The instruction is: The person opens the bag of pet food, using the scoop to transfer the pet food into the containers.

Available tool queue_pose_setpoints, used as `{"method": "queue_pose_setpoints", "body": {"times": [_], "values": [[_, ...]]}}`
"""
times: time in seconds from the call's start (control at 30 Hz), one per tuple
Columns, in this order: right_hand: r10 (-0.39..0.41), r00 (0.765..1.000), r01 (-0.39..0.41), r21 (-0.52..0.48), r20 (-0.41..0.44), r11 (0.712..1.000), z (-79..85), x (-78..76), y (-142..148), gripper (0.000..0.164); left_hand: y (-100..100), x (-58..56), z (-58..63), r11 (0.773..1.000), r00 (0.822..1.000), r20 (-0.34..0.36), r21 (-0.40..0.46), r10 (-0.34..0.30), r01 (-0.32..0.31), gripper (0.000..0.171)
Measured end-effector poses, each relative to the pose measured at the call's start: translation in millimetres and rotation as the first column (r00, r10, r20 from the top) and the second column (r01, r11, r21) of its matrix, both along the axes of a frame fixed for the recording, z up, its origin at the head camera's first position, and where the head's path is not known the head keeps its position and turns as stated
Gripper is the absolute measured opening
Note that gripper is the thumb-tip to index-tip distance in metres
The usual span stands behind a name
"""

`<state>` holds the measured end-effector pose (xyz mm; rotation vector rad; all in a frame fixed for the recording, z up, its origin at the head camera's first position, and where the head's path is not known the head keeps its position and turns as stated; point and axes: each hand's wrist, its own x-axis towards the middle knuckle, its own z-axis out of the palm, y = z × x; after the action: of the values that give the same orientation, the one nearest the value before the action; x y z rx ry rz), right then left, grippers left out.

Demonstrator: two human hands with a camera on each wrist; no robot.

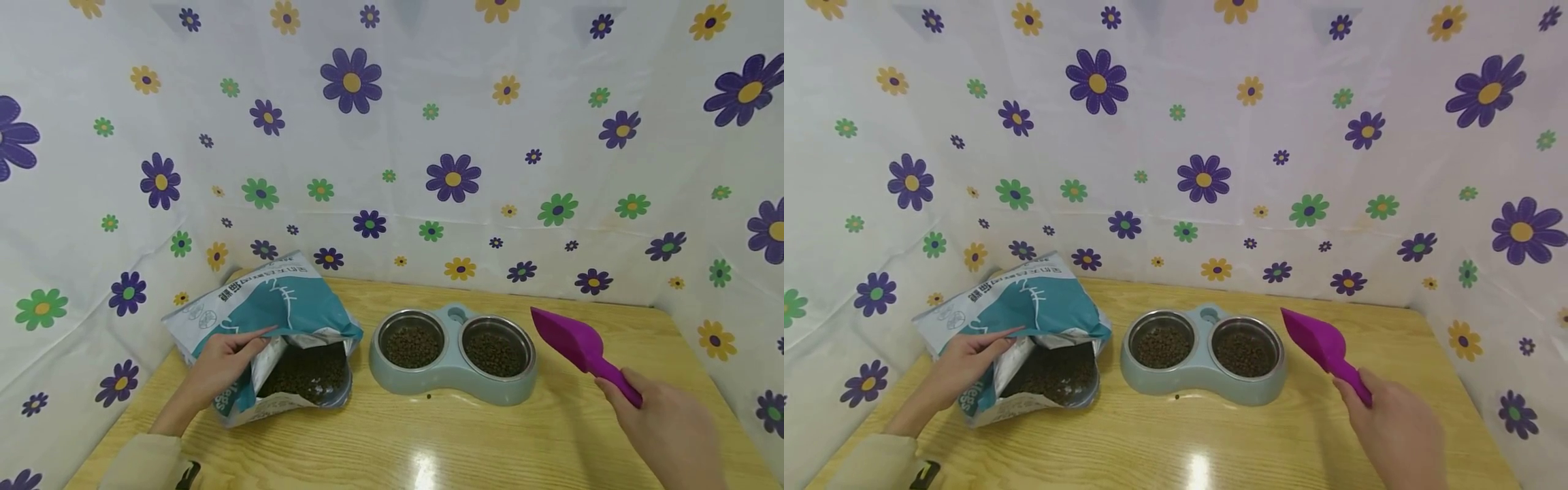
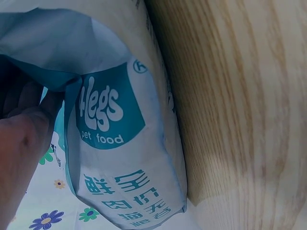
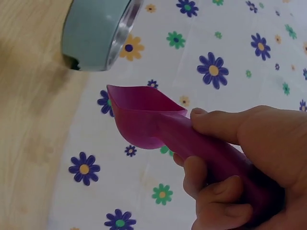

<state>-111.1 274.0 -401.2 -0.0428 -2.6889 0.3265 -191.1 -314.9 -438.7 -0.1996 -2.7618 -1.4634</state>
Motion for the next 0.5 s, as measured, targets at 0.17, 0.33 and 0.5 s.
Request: {"method": "queue_pose_setpoints", "body": {"times": [0.17,0.33,0.5], "values": [[-0.071,0.989,0.074,-0.02,0.132,0.997,-6.6,2.3,10,0.033,0,0.6,-1.1,1.0,1.0,0.004,0.0,0.01,-0.01,0.037],[-0.092,0.973,0.097,-0.012,0.214,0.995,-15.4,4.7,20,0.039,0,0.4,-0.8,1.0,1.0,-0.003,-0.005,0.013,-0.013,0.037],[-0.074,0.979,0.079,-0.015,0.191,0.997,-26.2,6.2,27,0.026,1,0.4,-0.3,1.0,1.0,-0.006,-0.014,0.015,-0.015,0.038]]}}
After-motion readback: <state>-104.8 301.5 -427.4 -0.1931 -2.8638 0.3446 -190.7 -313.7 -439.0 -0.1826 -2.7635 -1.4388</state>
